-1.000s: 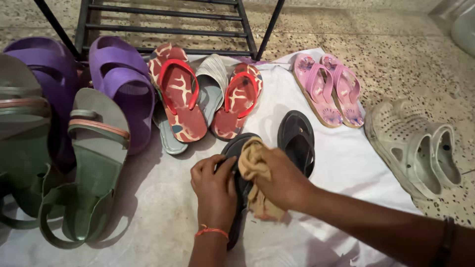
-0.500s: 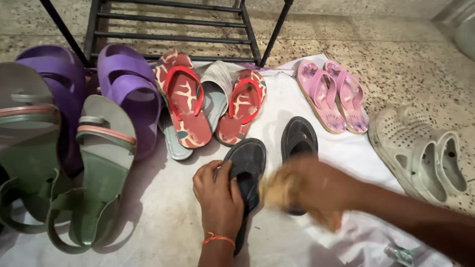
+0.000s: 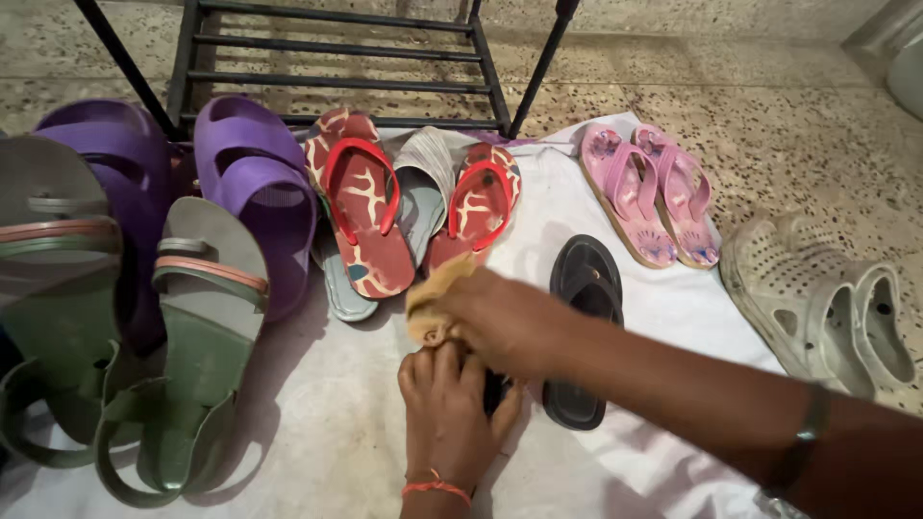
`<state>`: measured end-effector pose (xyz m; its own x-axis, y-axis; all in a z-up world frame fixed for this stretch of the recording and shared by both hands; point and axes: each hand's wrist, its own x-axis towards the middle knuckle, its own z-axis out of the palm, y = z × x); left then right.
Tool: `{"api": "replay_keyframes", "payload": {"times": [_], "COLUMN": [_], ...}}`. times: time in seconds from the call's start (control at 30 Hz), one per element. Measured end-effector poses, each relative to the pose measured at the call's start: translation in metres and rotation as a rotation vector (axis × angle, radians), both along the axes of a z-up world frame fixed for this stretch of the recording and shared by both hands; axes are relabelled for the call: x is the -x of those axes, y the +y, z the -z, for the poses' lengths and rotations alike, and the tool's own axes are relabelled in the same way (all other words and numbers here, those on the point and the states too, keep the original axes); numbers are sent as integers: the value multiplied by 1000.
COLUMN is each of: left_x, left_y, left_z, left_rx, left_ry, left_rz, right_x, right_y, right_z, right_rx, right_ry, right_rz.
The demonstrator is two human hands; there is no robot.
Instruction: The person wipes a pair of black slip-on shoes with a yellow cloth. They clean the top surface and sides of each shoe while other footwear is arranged nearby on a white cloth.
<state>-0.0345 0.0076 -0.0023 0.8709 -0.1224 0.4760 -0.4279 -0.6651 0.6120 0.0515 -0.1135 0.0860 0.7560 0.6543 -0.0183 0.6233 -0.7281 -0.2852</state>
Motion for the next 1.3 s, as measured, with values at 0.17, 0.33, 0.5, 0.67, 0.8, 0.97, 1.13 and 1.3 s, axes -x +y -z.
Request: {"api": "replay_keyframes", "payload": {"times": [0.17, 0.33, 0.5, 0.67, 0.8, 0.97, 1.13, 1.3], "left_x": [1, -1, 0, -2, -4, -6, -6, 5], "left_y": [1, 2, 2, 2, 1, -1, -23, -49], "left_z": [2, -3, -4, -1, 4, 10, 7, -3], "left_rx": [29, 54, 92, 141, 186, 197, 328, 388], "left_ry": [-1, 25, 56, 44, 73, 174, 297, 296], "left_rz": [-8, -32, -82, -131, -238, -261, -358, -396], "right_x": [-5, -16, -9, 22, 32, 20, 35, 79], "right_y": [-4, -36, -65, -66, -66, -70, -63, -52], "right_z": [26, 27, 21, 24, 12, -32, -61, -54], "right_rx": [117, 189, 153, 81, 169, 241, 48, -104], "right_ry": [134, 32, 45, 71, 261, 283, 260, 306], "right_rz": [103, 206, 292, 245, 233, 257, 427, 595]}}
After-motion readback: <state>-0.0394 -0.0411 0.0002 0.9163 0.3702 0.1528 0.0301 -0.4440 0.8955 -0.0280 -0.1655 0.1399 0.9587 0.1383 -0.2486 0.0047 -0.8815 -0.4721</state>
